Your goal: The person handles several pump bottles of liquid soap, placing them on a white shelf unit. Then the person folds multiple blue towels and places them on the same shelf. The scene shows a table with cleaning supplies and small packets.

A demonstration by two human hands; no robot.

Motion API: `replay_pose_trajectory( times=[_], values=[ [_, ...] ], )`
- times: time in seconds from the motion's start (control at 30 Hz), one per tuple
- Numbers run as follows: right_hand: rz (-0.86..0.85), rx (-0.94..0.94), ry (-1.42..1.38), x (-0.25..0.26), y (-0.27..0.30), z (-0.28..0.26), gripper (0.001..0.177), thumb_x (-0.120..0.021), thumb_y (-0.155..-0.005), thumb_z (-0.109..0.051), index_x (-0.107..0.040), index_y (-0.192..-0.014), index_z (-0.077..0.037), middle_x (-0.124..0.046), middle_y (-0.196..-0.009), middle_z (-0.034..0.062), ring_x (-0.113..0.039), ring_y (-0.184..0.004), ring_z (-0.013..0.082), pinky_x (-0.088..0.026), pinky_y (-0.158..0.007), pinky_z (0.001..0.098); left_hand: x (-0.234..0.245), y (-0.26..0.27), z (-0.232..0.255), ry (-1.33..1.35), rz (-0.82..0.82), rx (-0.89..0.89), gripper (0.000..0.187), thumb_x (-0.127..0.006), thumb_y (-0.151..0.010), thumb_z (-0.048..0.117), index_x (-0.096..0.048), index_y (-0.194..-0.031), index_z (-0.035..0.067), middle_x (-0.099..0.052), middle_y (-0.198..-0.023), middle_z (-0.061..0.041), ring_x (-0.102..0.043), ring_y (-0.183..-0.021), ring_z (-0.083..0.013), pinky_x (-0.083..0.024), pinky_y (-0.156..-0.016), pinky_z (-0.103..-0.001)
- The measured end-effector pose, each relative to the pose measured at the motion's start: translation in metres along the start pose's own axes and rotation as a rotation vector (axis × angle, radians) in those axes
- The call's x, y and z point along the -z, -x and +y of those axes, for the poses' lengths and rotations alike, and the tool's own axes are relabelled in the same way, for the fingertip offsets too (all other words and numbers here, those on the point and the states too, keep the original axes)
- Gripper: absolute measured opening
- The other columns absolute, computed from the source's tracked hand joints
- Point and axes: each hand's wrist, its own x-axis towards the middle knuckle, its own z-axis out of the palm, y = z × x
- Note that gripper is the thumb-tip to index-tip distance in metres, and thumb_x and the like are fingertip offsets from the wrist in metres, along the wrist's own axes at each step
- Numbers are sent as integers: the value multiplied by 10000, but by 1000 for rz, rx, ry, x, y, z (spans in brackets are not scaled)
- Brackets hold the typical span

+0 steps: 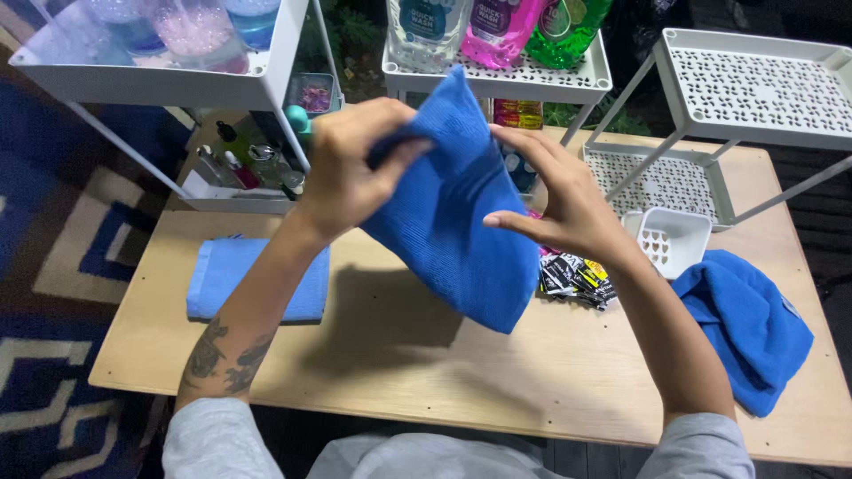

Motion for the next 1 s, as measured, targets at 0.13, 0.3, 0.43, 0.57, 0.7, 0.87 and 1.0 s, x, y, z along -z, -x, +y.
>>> replay_pose_trajectory(
  times=[0.13,0.3,0.43,0.57,0.7,0.87,1.0],
  values=[
    [-35,-276,-622,-2,-19,0,386,-812,-920,-79,-654,-1254,33,-715,-1127,69,-678,-1064,125,-556,-965,302,-22,-1,14,109,-70,130,245,-828,-940,148,-671,-1071,12,-739,-964,-126,-763,-899,-265,-579,-798,-346],
    [200,-407,-688,25,-3,19,148,-747,-988,19,-696,-1124,45,-698,-951,6,-637,-855,37,-525,-795,190,-26,34,-10,295,-353,403,532,-923,-696,288,-689,-1104,40,-763,-888,-127,-763,-815,-265,-577,-749,-354],
    [360,-439,-612,45,14,40,13,-709,-1032,47,-703,-1044,51,-700,-926,-1,-617,-806,31,-498,-763,173,-13,64,-36,214,-578,455,436,-902,-702,264,-785,-1091,104,-788,-876,-137,-723,-767,-209,-560,-739,-330],
    [374,-479,-546,46,27,76,50,-740,-1076,47,-709,-1037,53,-674,-929,-4,-585,-838,38,-452,-777,182,20,72,-68,-2,-508,668,348,-911,-712,265,-795,-975,68,-744,-747,-154,-709,-633,-178,-533,-650,-342],
    [463,-439,-650,54,27,113,50,-751,-1064,38,-728,-1105,19,-731,-1027,22,-672,-944,82,-540,-915,221,47,44,-85,-54,-226,544,266,-871,-801,176,-782,-1013,41,-752,-797,-103,-701,-691,-163,-532,-672,-320],
    [590,-379,-674,85,47,111,119,-751,-1095,54,-698,-995,16,-714,-942,68,-672,-857,119,-496,-824,239,81,17,-46,-193,0,228,184,-886,-874,100,-781,-1014,42,-752,-924,-98,-720,-828,-188,-529,-749,-310],
    [481,-373,-592,97,107,66,82,-702,-1058,-6,-711,-976,-7,-743,-979,104,-742,-890,176,-583,-895,339,102,59,0,20,-111,154,236,-887,-792,117,-758,-983,63,-739,-912,-67,-719,-819,-172,-557,-756,-276]
  ],
)
